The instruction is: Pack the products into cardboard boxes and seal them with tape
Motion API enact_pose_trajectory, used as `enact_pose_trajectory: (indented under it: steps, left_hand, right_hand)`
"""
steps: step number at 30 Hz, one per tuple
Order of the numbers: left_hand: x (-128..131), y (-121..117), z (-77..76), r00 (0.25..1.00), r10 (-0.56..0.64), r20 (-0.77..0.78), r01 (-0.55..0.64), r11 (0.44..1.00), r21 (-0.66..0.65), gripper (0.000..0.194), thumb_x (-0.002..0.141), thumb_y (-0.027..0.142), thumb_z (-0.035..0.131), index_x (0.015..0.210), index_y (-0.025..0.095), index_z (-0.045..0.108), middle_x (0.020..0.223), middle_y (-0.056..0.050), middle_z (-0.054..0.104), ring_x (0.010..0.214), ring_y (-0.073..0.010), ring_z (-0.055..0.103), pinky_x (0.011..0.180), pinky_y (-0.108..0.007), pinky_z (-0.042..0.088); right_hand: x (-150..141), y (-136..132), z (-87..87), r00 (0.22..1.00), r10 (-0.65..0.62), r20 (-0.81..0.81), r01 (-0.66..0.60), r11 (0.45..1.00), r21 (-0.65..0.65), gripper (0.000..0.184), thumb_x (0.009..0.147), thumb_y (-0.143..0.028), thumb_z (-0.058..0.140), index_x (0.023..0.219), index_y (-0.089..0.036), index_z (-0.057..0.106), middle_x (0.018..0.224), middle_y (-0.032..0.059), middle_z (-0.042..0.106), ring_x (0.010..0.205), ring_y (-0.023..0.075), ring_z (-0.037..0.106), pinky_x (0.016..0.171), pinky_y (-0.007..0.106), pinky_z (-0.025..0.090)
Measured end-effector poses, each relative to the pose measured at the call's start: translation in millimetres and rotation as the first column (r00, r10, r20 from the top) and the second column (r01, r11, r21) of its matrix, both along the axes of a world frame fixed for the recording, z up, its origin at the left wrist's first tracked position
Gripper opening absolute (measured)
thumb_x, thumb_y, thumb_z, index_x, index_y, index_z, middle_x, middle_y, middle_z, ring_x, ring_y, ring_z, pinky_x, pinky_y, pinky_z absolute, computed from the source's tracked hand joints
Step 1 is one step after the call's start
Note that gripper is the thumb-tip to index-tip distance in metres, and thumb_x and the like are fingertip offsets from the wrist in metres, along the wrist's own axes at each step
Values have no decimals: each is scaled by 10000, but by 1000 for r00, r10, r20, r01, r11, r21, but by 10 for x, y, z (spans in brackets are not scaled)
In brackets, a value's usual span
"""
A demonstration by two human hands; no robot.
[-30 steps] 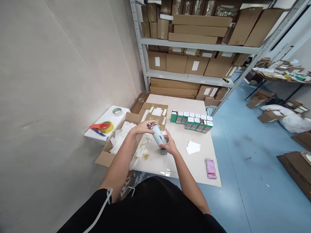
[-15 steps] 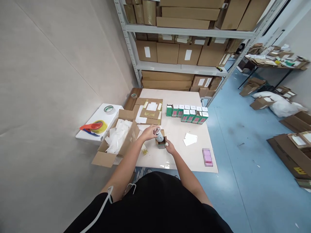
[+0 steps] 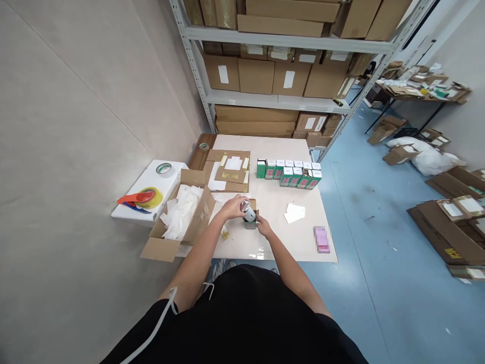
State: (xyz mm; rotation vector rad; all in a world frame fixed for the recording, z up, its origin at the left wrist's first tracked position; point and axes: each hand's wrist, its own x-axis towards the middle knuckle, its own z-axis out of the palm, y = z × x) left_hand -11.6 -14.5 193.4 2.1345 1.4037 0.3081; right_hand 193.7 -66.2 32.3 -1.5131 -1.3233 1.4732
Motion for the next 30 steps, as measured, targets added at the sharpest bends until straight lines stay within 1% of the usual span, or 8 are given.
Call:
enact_pose_trajectory:
  steps: [4, 10, 16, 19, 23, 25, 27, 30]
  left_hand:
    - [6, -21, -202, 998, -4, -66, 3, 1000, -16, 632, 661, 203, 786, 1275, 297, 663, 1136, -42, 613, 941, -237, 656, 821, -306, 498]
    - [176, -58, -702, 988, -37, -152, 31, 999, -40, 562, 701, 268, 816, 1252, 278, 709, 1360, -124, 577, 1307, -360, 516, 1053, -428, 453]
    - [205, -212, -1100, 993, -1, -118, -18, 987, -160, 798, 648, 420, 897, 1393, 310, 633, 1740, -106, 187, 1571, -480, 130, 1192, -599, 274]
    - [97, -281, -1226, 978, 193, 82, -183, 977, -113, 743, 793, 473, 783, 1475, 277, 565, 1694, -140, 305, 1569, -400, 218, 1203, -543, 294]
    - [-73, -283, -1335, 760, 606, 234, -534, 788, -306, 640, 947, 478, 590, 1529, 239, 473, 1358, -156, 640, 1349, -299, 545, 1128, -494, 393]
    - [-97, -252, -1380, 745, 628, 226, -515, 757, -403, 663, 909, 483, 652, 1493, 207, 500, 1209, -137, 700, 1208, -281, 638, 1066, -465, 445]
    - [-55, -218, -1428, 773, 584, 247, -449, 780, -436, 702, 822, 470, 763, 1426, 176, 559, 1157, -130, 718, 1125, -265, 671, 1020, -428, 478]
    - [92, -183, -1498, 784, 546, 295, -383, 800, -462, 725, 724, 398, 850, 1363, 166, 596, 1192, -137, 717, 1115, -261, 670, 996, -408, 496]
  right_hand:
    - [-44, -29, 32, 1000, -1, 5, 1, 1000, 10, 707, 642, -132, 487, 1301, -242, 719, 1310, 12, 739, 1278, 298, 658, 1122, 505, 492]
    - [-140, -63, 79, 1000, -7, -4, 7, 999, 53, 736, 662, -112, 498, 1360, -246, 692, 1327, 2, 731, 1292, 280, 649, 1155, 492, 466]
    - [-150, -54, 70, 1000, 14, 11, -15, 996, 87, 788, 629, -128, 508, 1385, -280, 672, 1386, -18, 698, 1362, 261, 595, 1205, 498, 400]
    - [-124, -28, 21, 1000, 11, -10, -10, 995, 98, 779, 628, -147, 527, 1382, -282, 671, 1396, 4, 690, 1340, 265, 609, 1181, 515, 424]
    - [-117, -7, -59, 1000, 19, -3, -19, 997, 73, 832, 649, -155, 556, 1470, -285, 591, 1455, 18, 648, 1335, 271, 607, 1167, 516, 443]
    - [-139, -21, -97, 999, 34, 2, -34, 998, 43, 902, 668, -154, 577, 1555, -290, 486, 1525, 25, 589, 1345, 274, 599, 1165, 512, 447]
    - [-174, -54, -127, 999, 35, 29, -35, 999, 17, 955, 692, -157, 594, 1614, -283, 379, 1565, 40, 546, 1337, 283, 607, 1157, 528, 453]
    - [-221, -121, -152, 990, 27, 139, -31, 999, 23, 928, 704, -143, 614, 1600, -256, 401, 1609, 63, 491, 1398, 305, 556, 1175, 536, 435]
